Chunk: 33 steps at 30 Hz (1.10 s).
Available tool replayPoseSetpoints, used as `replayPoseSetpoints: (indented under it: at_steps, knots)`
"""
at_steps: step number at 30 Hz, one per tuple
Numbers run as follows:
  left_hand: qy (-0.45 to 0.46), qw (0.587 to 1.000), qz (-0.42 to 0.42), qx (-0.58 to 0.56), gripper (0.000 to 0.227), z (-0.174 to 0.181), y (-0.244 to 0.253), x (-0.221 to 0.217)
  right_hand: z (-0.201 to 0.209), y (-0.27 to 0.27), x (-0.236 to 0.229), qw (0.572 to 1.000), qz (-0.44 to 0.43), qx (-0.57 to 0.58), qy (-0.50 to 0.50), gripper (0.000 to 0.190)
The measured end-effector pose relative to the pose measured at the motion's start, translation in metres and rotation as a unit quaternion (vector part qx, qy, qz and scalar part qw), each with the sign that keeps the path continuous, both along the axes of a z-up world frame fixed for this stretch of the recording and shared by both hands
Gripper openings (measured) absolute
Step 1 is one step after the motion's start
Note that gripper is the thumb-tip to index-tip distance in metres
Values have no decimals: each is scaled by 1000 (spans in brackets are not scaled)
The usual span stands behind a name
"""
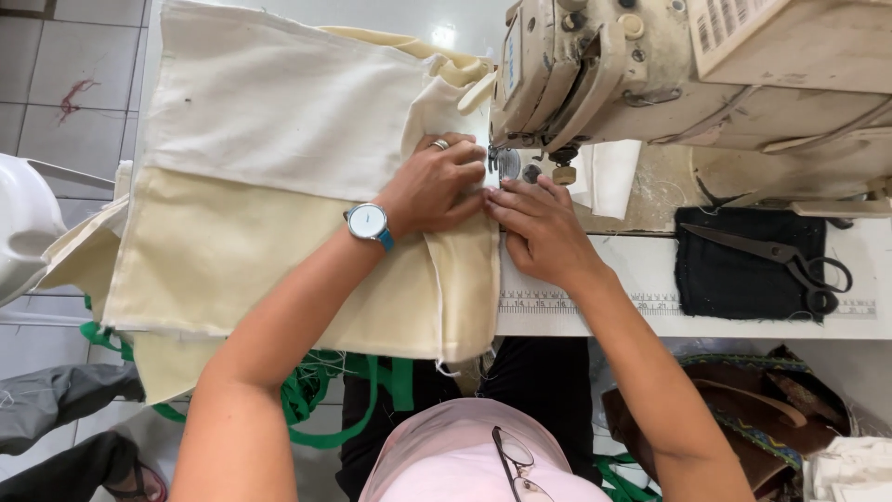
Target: The person sews a white fabric panel onto a beige tote bag using a sewing machine. They guide the fabric through the machine, trim excess thread with scissors, and fold the fabric edges. The person repeats this process for multiple tote bags, stacking the finished items on the floor.
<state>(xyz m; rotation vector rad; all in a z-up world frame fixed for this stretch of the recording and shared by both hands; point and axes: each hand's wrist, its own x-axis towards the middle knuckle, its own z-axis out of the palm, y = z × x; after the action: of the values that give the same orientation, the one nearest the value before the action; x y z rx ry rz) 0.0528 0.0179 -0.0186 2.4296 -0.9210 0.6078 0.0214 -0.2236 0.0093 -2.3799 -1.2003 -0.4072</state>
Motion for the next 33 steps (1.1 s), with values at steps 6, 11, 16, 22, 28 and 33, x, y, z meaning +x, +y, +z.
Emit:
replayPoseSetpoints:
  at_steps: [6, 11, 16, 22, 28, 33]
  knots:
    - [-85, 995, -6, 58, 16, -5, -3, 10, -4, 1, 4, 999, -26, -12, -31, 40]
    - [-170, 980, -15, 105, 7, -3, -8, -17, -11, -1, 5, 999, -40, -16, -29, 32]
    - [-48, 998, -29, 40, 24, 6, 4, -36, 0, -5, 2, 994, -26, 40, 95, 57]
    - [-53, 998, -25, 36, 19, -3, 3, -34, -8, -9, 0, 998, -31, 52, 9, 37]
    - [-36, 998, -27, 40, 28, 1, 4, -38, 11, 5, -11, 995, -16, 7, -97, 31]
    - [-8, 999, -31, 27, 29, -1, 2, -38, 10, 6, -8, 995, -25, 12, -93, 28]
